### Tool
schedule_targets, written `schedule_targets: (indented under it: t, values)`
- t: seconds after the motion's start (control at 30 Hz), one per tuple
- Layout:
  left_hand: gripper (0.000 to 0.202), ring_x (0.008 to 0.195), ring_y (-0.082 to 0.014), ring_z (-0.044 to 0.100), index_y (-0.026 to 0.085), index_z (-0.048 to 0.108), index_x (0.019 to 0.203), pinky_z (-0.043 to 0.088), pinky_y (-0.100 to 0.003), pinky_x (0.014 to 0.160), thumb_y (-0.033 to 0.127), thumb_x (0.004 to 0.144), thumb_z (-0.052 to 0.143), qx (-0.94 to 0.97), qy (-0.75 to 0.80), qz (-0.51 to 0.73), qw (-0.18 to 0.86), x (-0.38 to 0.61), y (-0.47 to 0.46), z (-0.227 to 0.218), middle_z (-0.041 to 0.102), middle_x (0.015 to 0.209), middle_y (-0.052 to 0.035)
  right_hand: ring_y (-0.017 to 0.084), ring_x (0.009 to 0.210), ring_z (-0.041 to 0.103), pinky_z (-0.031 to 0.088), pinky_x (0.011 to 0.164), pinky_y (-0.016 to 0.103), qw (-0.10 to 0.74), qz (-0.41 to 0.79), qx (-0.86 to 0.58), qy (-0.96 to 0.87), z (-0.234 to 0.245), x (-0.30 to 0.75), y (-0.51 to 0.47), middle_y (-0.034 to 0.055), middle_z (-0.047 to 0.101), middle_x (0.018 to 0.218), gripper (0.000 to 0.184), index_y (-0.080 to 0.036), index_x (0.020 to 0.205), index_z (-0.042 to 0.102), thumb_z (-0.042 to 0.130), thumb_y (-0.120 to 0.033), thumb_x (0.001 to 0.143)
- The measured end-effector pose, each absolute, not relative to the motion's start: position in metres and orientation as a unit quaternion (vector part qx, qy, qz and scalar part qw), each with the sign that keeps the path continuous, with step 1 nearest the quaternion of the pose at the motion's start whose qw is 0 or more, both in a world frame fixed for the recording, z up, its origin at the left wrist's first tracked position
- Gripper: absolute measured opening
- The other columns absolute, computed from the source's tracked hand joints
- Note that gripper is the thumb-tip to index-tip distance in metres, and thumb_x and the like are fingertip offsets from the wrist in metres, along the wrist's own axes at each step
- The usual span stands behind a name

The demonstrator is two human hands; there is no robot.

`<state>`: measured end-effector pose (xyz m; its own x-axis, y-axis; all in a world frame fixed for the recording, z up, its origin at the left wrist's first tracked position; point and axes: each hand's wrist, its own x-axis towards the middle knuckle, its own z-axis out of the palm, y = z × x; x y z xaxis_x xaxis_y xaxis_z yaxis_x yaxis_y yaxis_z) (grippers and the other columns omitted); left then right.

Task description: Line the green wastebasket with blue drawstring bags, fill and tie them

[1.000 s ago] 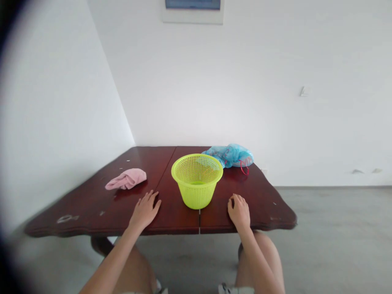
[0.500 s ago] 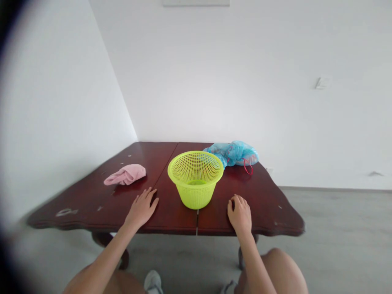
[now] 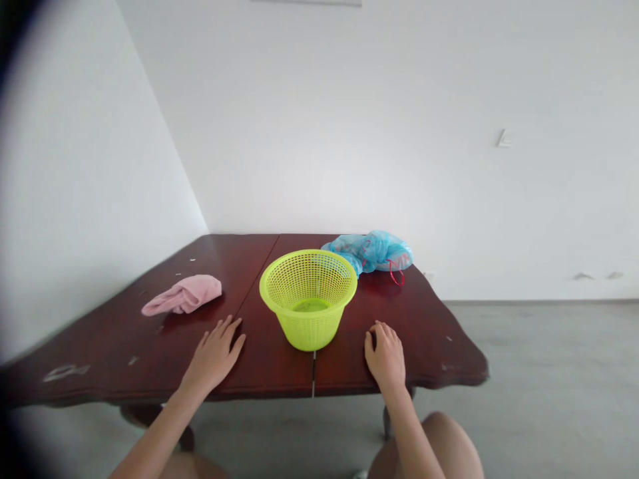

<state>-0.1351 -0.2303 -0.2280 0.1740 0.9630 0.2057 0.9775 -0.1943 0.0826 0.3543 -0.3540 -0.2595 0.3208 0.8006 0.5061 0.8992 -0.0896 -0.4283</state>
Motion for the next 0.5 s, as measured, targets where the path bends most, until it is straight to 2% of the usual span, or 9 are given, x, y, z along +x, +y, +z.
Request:
schedule_targets:
  t: [0.17, 0.27, 0.3, 0.37, 0.43, 0.5]
  values:
    - [0.076, 0.181, -0.0431, 0.043, 0.011, 0.061, 0.18, 0.038, -0.069, 0.147, 0.05, 0.122, 0.031, -0.766, -0.634, -0.1, 0.039, -0.137, -0.228, -0.233, 0.046, 0.193, -0.0172, 0.039, 0.133, 0.076, 0.06, 0.116, 0.058, 0.35, -0.059, -0.736, -0.576, -0.264, 0.363, -0.352, 0.0146, 0.082, 0.141, 0.024, -0.028, 0.116, 0.075, 0.056, -0.041, 0.114]
    - [0.076, 0.179, -0.043, 0.046, 0.013, 0.063, 0.179, 0.04, -0.069, 0.146, 0.051, 0.121, 0.032, -0.764, -0.635, -0.11, 0.045, -0.138, -0.225, -0.238, 0.048, 0.192, -0.0171, 0.037, 0.121, 0.08, 0.064, 0.107, 0.055, 0.373, -0.027, -0.731, -0.571, -0.259, 0.381, -0.334, 0.0144, 0.082, 0.134, 0.03, -0.027, 0.128, 0.073, 0.057, -0.047, 0.114]
    - [0.076, 0.179, -0.0429, 0.048, 0.013, 0.064, 0.178, 0.04, -0.069, 0.146, 0.051, 0.121, 0.033, -0.763, -0.635, -0.114, 0.047, -0.139, -0.224, -0.24, 0.049, 0.191, -0.0171, 0.036, 0.118, 0.082, 0.066, 0.104, 0.053, 0.387, -0.016, -0.723, -0.572, -0.253, 0.389, -0.323, 0.0157, 0.08, 0.138, 0.035, -0.026, 0.136, 0.071, 0.057, -0.048, 0.113]
    - [0.075, 0.178, -0.0425, 0.048, 0.014, 0.065, 0.177, 0.04, -0.067, 0.146, 0.052, 0.12, 0.033, -0.762, -0.634, -0.121, 0.052, -0.14, -0.223, -0.244, 0.051, 0.19, -0.0165, 0.033, 0.116, 0.084, 0.069, 0.101, 0.051, 0.411, -0.011, -0.699, -0.585, -0.233, 0.405, -0.293, 0.0216, 0.072, 0.157, 0.05, -0.021, 0.154, 0.064, 0.058, -0.045, 0.111]
    - [0.074, 0.177, -0.0424, 0.05, 0.015, 0.067, 0.176, 0.04, -0.066, 0.146, 0.051, 0.12, 0.034, -0.759, -0.636, -0.127, 0.057, -0.139, -0.222, -0.245, 0.053, 0.19, -0.016, 0.036, 0.129, 0.082, 0.069, 0.104, 0.051, 0.385, -0.046, -0.695, -0.605, -0.207, 0.42, -0.257, 0.0264, 0.055, 0.18, 0.064, -0.019, 0.168, 0.058, 0.06, -0.036, 0.107]
    - [0.072, 0.176, -0.0425, 0.051, 0.016, 0.068, 0.174, 0.04, -0.066, 0.146, 0.05, 0.119, 0.035, -0.758, -0.636, -0.132, 0.062, -0.138, -0.223, -0.244, 0.054, 0.189, -0.0162, 0.04, 0.152, 0.071, 0.066, 0.113, 0.052, 0.341, -0.091, -0.714, -0.605, -0.178, 0.433, -0.219, 0.0255, 0.036, 0.195, 0.078, -0.019, 0.18, 0.051, 0.062, -0.023, 0.103]
